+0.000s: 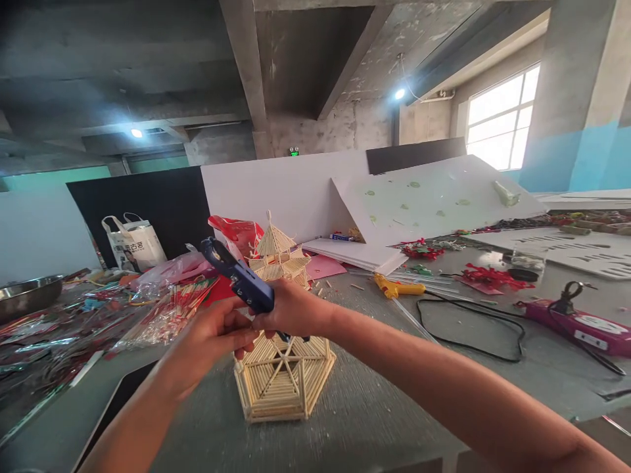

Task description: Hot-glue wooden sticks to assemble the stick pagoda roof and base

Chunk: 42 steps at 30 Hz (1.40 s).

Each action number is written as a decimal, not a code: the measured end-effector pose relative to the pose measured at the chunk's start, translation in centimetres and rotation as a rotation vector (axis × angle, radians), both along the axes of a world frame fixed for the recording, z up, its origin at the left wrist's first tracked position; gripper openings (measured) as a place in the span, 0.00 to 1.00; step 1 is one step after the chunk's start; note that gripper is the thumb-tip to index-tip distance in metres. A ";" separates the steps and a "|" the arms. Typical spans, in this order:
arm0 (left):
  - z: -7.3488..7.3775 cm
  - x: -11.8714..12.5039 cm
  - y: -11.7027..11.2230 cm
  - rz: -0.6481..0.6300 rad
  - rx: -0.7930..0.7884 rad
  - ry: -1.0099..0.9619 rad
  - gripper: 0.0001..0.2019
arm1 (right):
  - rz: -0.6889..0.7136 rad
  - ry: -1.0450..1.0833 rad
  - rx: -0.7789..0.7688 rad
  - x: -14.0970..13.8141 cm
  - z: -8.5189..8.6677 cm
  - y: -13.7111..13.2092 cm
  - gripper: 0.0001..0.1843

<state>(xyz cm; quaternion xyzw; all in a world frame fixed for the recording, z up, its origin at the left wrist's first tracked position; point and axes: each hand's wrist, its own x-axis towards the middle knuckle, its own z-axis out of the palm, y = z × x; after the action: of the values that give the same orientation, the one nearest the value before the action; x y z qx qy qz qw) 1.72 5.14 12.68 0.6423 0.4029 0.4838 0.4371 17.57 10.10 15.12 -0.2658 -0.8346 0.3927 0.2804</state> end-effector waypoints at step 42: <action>-3.6 0.3 0.0 0.178 -0.077 -0.482 0.09 | -0.154 0.056 0.096 -1.3 -0.5 0.6 0.06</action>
<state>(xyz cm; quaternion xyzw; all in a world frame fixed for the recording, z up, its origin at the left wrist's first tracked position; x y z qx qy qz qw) 2.04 5.15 9.10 0.4535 0.3598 0.6438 0.5004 16.27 10.66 14.60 -0.3045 -0.8214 0.3366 0.3455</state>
